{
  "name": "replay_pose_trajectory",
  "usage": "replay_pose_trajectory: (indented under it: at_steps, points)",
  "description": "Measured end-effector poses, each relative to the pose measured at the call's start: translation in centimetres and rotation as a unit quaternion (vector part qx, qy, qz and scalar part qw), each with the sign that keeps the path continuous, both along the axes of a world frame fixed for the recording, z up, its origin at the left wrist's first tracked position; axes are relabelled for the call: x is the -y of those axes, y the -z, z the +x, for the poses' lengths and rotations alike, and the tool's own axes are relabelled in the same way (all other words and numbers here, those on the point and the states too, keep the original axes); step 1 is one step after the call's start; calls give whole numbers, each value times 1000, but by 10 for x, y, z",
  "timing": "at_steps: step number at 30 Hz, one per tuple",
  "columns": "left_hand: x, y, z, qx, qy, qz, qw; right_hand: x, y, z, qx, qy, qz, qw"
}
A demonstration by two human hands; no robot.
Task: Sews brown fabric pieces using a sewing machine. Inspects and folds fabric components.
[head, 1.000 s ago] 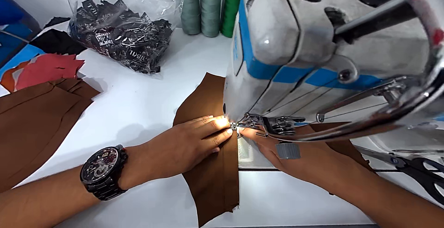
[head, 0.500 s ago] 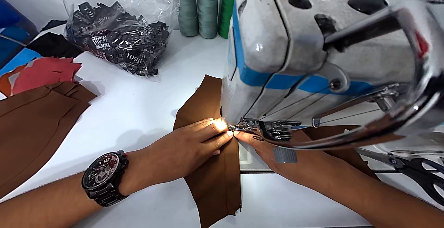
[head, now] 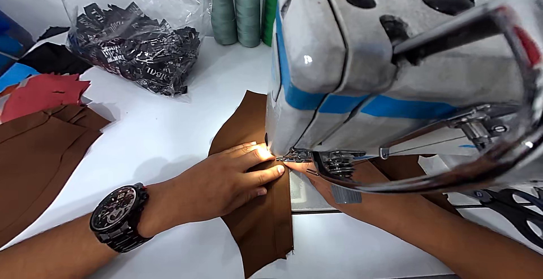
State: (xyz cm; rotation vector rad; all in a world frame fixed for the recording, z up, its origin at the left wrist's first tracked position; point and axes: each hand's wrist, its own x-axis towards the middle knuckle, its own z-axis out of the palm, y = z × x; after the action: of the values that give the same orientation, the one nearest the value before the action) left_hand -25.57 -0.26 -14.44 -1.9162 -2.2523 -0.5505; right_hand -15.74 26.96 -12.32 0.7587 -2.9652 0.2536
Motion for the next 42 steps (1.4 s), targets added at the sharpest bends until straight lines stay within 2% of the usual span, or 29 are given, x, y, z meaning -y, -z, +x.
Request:
replay_pose_trajectory:
  at_steps: [5, 10, 15, 18, 19, 23, 28, 32, 35, 37, 39, 42]
  points:
    - [-1, -1, -3, -4, 1, 3, 1000, 3, -6, -1, 21, 27, 15, 999]
    - [2, 0, 2, -13, 6, -10, 1000, 0, -14, -1, 42, -21, -5, 999]
    - [1, 0, -1, -10, 5, 1, 1000, 4, -14, -1, 36, 2, -5, 999]
    - [1, 0, -1, -9, 4, 1, 1000, 5, -23, -2, 79, 17, 11, 997]
    - [1, 0, -1, -7, 5, 1, 1000, 4, -22, -1, 72, 17, 12, 997]
    - [4, 0, 4, -14, 4, 2, 1000, -3, -15, -2, -103, 34, -49, 993]
    - [13, -2, 21, 11, 19, -16, 1000, 0, -24, -1, -139, 57, -70, 986]
    - [20, -16, 32, 20, 21, -30, 999, -9, -10, -5, -216, -3, -13, 976]
    - [26, -31, 65, -27, -52, -44, 997, -10, -20, 2, -209, -25, 24, 977]
    - [34, -25, 101, -70, -133, -59, 987, -3, -33, 18, -156, -34, 53, 986]
    - [47, -8, 136, -102, -199, -62, 973, 17, -34, 42, -88, -52, 17, 995]
    - [72, 9, 174, -111, -212, 21, 971, 64, -13, 71, -39, -100, -68, 992]
